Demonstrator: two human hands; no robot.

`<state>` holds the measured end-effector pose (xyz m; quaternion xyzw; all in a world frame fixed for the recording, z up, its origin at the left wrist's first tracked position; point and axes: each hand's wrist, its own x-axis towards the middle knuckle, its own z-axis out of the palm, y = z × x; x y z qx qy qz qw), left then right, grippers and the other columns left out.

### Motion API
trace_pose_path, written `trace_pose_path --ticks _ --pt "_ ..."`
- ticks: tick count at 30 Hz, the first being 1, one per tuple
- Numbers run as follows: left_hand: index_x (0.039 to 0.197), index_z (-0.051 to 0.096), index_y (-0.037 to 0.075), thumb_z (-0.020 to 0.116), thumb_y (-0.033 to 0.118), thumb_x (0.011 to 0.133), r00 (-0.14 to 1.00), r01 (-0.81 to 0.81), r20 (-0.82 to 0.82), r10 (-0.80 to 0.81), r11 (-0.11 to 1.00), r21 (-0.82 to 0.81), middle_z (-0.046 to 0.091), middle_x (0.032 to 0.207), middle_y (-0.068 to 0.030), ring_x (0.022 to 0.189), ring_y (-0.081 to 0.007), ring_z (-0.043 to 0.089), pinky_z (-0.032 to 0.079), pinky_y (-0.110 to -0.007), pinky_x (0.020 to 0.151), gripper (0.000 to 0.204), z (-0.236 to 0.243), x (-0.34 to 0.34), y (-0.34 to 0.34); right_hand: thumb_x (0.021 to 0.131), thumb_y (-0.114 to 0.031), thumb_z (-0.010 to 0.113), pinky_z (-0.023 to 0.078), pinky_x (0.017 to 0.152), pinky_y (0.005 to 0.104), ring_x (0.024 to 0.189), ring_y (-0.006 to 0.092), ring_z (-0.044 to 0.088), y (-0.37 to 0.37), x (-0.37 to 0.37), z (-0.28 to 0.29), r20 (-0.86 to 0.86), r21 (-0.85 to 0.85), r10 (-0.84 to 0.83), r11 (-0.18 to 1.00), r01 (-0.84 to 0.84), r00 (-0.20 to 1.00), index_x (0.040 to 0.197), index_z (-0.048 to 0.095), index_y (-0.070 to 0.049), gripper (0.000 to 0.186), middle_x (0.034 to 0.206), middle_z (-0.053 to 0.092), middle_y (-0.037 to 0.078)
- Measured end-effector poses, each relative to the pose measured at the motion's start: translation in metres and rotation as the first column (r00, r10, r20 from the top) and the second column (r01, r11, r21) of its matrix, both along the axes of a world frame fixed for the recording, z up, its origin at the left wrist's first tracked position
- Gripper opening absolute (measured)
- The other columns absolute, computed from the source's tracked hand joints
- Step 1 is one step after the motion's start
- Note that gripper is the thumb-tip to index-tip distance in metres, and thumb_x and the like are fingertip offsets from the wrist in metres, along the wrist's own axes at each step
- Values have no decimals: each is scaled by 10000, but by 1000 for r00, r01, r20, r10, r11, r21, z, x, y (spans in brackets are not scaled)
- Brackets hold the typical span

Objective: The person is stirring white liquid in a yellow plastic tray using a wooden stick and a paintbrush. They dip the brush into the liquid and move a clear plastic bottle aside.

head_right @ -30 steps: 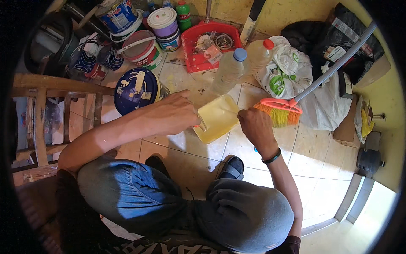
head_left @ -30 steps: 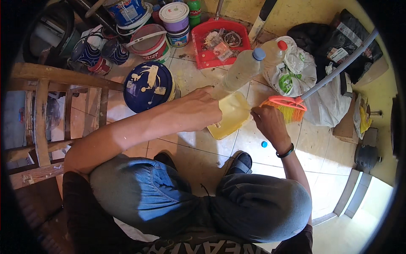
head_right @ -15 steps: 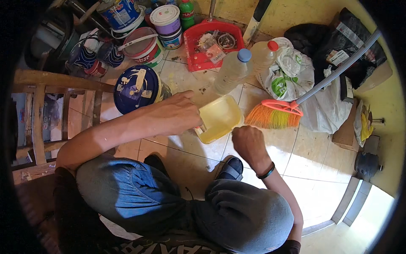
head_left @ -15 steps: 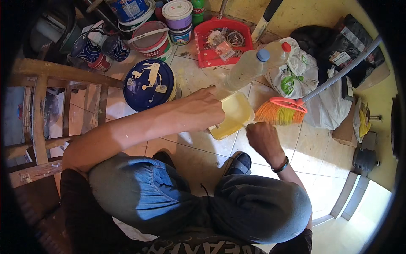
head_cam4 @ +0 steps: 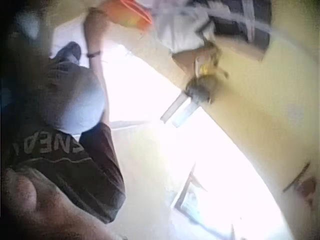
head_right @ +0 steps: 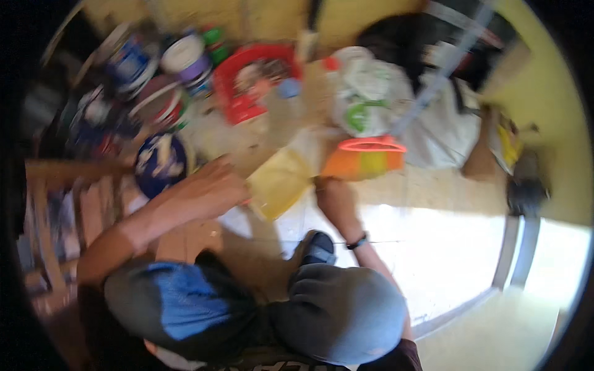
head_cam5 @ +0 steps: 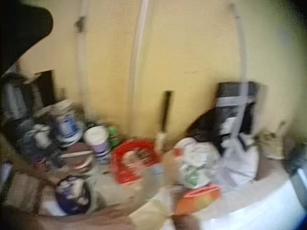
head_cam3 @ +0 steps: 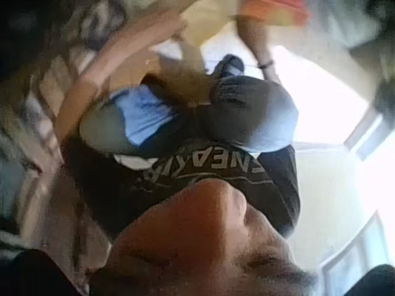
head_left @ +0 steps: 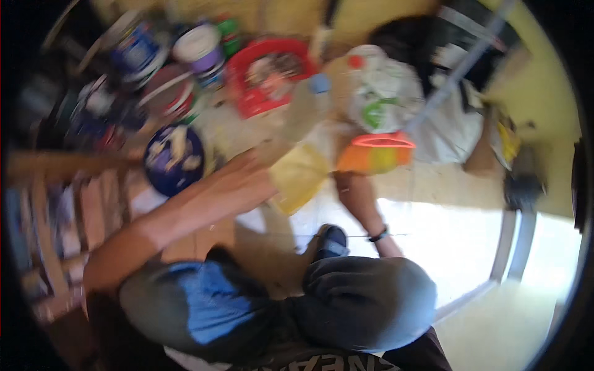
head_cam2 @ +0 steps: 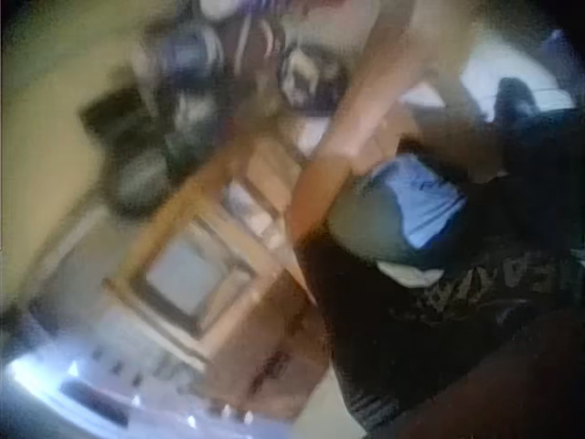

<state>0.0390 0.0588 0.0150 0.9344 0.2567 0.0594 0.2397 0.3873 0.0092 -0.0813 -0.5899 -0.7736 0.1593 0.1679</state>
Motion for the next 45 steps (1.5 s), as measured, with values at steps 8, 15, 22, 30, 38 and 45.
trace_pose_path --ticks 8,15,22,30,38,45 --pt "1134 820 106 691 171 986 944 52 -324 -54 999 -18 789 1020 -194 1079 -397 732 431 -582 1080 207 40 14 -5 967 -138 622 621 817 517 1043 378 689 -47 -36 -71 -23 67 37 997 -35 999 1188 740 -48 266 1095 665 211" --pt "1202 818 75 714 126 946 913 193 -372 -169 981 29 787 1035 -221 1006 -442 723 491 -556 949 281 30 16 7 950 -144 636 619 783 480 1002 382 681 -50 -39 -34 6 -18 129 991 -129 992 1063 698 19 208 1080 605 221" --pt "1218 800 75 696 141 968 926 104 -365 -95 995 5 780 1031 -217 978 -431 723 482 -549 925 279 31 5 9 934 -131 639 618 801 494 958 403 703 -36 -56 -38 -41 25 109 994 -108 993 1014 702 9 173 1068 615 230" --pt "1145 781 70 677 153 989 946 126 -293 -135 991 -49 765 977 -207 940 -428 711 466 -525 909 206 72 26 2 930 -67 626 612 800 531 946 430 711 -35 -48 -34 -125 -16 -43 999 42 991 1131 681 28 229 1099 620 242" --pt "1154 775 77 634 176 1009 951 127 -287 -113 991 32 776 1015 -200 979 -430 724 481 -541 898 225 45 6 6 882 -80 655 583 761 562 879 467 703 -29 -49 -20 -136 -92 -26 996 14 990 1088 653 20 229 1083 612 255" --pt "1181 778 58 641 163 1011 953 97 -284 -102 995 -32 777 1028 -206 982 -416 720 475 -526 908 242 62 12 0 875 -95 663 571 759 566 863 467 685 -39 -46 -32 -191 -91 215 968 -235 958 1111 619 24 267 1037 616 250"
